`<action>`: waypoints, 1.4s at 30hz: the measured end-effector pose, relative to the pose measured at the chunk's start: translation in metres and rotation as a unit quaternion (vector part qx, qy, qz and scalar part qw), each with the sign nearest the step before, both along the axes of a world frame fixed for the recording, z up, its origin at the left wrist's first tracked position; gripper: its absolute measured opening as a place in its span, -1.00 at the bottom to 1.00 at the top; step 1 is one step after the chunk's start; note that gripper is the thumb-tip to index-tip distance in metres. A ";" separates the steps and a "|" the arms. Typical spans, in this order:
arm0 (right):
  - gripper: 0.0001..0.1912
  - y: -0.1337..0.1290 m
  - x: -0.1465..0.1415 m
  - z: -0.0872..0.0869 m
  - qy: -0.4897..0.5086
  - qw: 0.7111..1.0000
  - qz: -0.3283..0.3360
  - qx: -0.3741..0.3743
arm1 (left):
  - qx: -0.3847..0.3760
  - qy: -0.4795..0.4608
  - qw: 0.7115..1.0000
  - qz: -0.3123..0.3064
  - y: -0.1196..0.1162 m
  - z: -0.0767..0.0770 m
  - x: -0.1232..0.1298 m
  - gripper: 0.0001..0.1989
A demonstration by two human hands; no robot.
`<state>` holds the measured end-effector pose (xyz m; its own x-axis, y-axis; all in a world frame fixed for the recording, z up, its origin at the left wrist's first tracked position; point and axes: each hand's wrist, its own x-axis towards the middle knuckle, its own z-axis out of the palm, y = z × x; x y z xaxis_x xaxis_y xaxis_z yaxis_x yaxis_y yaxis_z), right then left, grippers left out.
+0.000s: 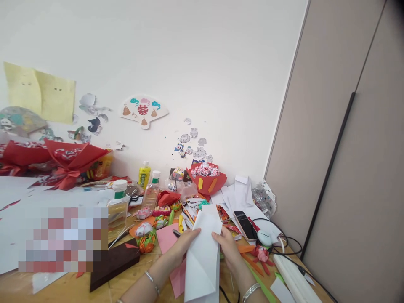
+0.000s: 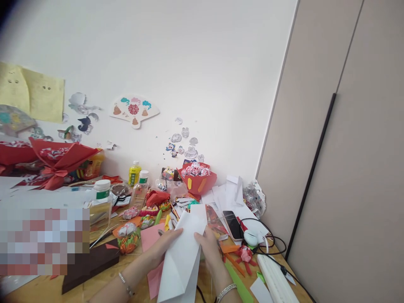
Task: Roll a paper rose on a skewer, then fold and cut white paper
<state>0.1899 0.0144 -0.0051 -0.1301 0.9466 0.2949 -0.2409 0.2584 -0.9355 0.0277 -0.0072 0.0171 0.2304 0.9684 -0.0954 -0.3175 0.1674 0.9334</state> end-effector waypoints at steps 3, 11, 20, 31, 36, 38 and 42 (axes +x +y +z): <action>-0.59 0.001 0.002 0.001 -0.010 1.000 -0.020 -0.003 | 0.036 0.035 0.999 0.009 0.002 0.002 0.001 -0.68; -0.60 -0.002 -0.001 0.003 -0.030 0.998 -0.047 -0.035 | 0.084 0.080 0.992 0.049 -0.001 0.010 -0.001 -0.59; -0.63 -0.004 -0.001 0.003 -0.055 0.997 -0.054 -0.026 | 0.072 0.052 0.996 0.023 -0.003 0.009 0.000 -0.50; -0.60 -0.008 -0.005 0.003 -0.052 0.995 -0.086 -0.019 | 0.076 0.071 0.992 0.064 -0.005 0.009 0.003 -0.60; -0.57 -0.005 -0.001 0.003 -0.058 0.995 -0.084 -0.019 | 0.089 0.057 0.993 0.051 -0.008 0.012 0.005 -0.58; -0.57 -0.005 -0.001 0.004 -0.059 0.994 -0.087 -0.014 | 0.099 0.061 0.990 0.075 -0.007 0.013 0.003 -0.58; -0.59 -0.006 -0.003 0.005 -0.048 0.996 -0.068 -0.019 | 0.119 0.054 0.988 0.077 -0.005 0.014 0.000 -0.57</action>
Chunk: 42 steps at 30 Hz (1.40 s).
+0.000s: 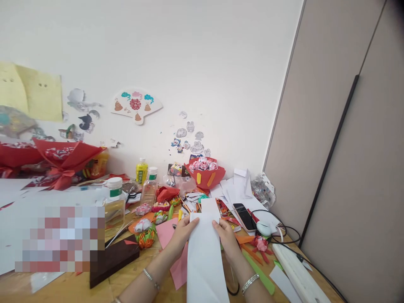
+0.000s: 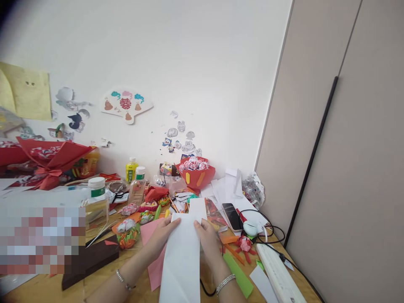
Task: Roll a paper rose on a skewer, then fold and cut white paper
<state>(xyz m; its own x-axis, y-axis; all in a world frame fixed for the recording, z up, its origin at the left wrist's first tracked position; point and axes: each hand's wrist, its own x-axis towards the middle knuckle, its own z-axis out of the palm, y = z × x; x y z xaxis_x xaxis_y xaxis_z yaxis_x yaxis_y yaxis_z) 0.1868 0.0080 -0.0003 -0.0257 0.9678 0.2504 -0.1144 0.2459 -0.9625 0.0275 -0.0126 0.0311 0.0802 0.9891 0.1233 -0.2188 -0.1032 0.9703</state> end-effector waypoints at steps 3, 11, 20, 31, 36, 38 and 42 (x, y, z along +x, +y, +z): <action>-0.60 -0.002 -0.001 0.002 0.010 1.000 0.014 -0.002 | 0.008 -0.002 1.000 -0.009 -0.001 0.002 0.000 -0.56; -0.63 -0.006 0.000 0.005 -0.017 1.000 -0.015 0.010 | 0.053 0.051 0.997 0.018 0.003 0.000 0.000 -0.57; -0.57 0.001 0.003 0.001 -0.009 0.999 0.007 0.033 | 0.069 0.083 0.992 0.067 0.006 -0.001 0.000 -0.47; -0.56 0.001 0.003 0.001 -0.011 1.000 -0.001 0.029 | 0.085 0.098 0.989 0.067 0.008 -0.003 0.000 -0.49; -0.55 0.004 0.002 -0.001 -0.017 0.999 -0.008 0.038 | 0.104 0.108 0.985 0.085 0.009 -0.004 -0.003 -0.52; -0.58 0.002 0.002 0.000 -0.019 0.999 -0.008 0.047 | 0.104 0.105 0.984 0.100 0.011 -0.005 -0.004 -0.53; -0.61 -0.002 0.001 0.003 -0.029 0.998 -0.014 0.050 | 0.093 0.099 0.984 0.112 0.013 -0.008 -0.006 -0.54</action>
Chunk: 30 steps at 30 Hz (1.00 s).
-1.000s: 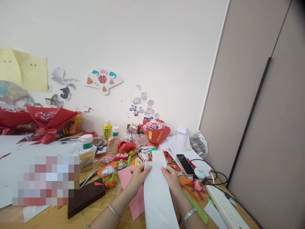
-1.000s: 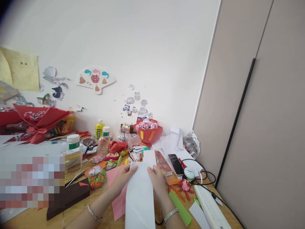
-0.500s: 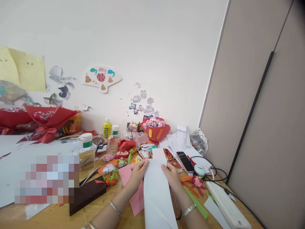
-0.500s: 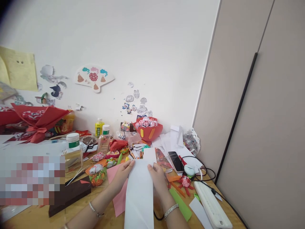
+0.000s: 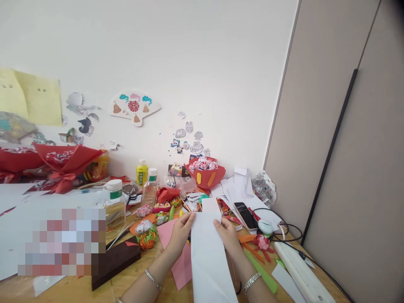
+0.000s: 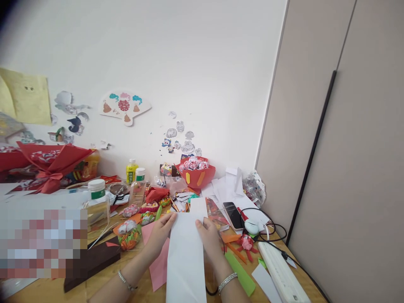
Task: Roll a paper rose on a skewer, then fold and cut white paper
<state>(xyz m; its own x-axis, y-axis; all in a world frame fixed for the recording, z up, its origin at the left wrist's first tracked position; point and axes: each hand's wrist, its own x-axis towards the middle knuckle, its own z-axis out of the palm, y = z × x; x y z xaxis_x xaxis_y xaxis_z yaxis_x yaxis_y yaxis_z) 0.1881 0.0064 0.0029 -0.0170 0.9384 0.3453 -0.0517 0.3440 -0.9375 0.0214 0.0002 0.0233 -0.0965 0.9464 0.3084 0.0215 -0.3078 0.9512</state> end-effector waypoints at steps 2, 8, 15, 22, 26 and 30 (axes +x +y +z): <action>-0.62 -0.001 0.000 0.001 -0.003 1.000 -0.002 -0.003 | 0.005 0.000 1.000 0.003 0.001 -0.001 0.000 -0.56; -0.58 0.002 0.001 0.000 -0.014 1.000 -0.016 0.017 | -0.010 -0.006 1.000 -0.009 0.000 0.002 0.001 -0.58; -0.45 0.006 0.008 0.003 0.044 0.998 -0.053 0.012 | -0.037 0.014 0.997 -0.072 -0.009 0.008 0.010 -0.54; -0.51 0.006 0.007 0.002 0.055 0.997 -0.059 0.006 | -0.047 0.046 0.995 -0.074 -0.005 0.001 0.008 -0.51; -0.53 0.005 0.010 0.003 0.052 0.995 -0.081 0.019 | -0.056 0.046 0.992 -0.099 -0.003 -0.001 0.010 -0.50; -0.54 0.006 0.013 0.004 0.040 0.994 -0.098 0.017 | -0.060 0.053 0.989 -0.121 -0.003 -0.003 0.012 -0.49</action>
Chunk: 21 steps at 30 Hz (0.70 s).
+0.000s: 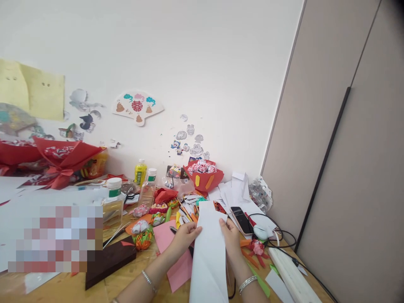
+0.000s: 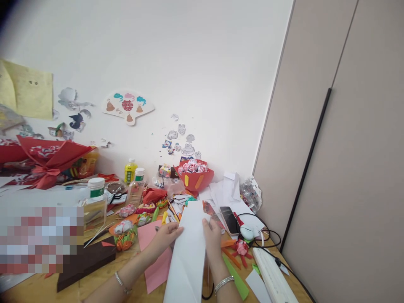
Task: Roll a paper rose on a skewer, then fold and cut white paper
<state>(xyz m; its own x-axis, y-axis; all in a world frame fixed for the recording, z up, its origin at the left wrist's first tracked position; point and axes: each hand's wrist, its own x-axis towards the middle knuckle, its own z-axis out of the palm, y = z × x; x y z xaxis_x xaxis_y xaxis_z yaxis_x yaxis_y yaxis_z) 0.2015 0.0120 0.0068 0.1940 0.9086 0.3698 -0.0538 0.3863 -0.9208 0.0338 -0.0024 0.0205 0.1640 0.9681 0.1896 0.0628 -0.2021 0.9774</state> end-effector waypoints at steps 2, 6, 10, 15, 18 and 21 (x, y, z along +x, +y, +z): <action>-0.55 0.001 0.000 -0.001 -0.003 1.000 0.001 -0.001 | 0.004 0.005 1.000 0.000 0.001 -0.003 0.001 -0.49; -0.55 0.003 0.001 -0.002 0.011 1.000 -0.005 -0.002 | 0.005 0.024 0.999 -0.021 0.005 -0.008 0.000 -0.51; -0.54 0.002 0.003 0.000 0.021 0.999 -0.032 -0.014 | 0.006 0.044 0.999 -0.030 0.004 -0.008 -0.001 -0.52; -0.62 -0.006 0.003 0.007 -0.006 0.997 -0.078 0.003 | -0.008 0.056 0.997 -0.061 0.000 -0.004 -0.001 -0.54; -0.65 -0.008 0.003 0.008 -0.004 0.997 -0.079 0.003 | -0.018 0.059 0.995 -0.078 0.000 -0.005 0.000 -0.53; -0.67 -0.007 0.004 0.008 0.013 0.997 -0.072 0.013 | -0.025 0.059 0.995 -0.080 -0.001 -0.009 0.000 -0.54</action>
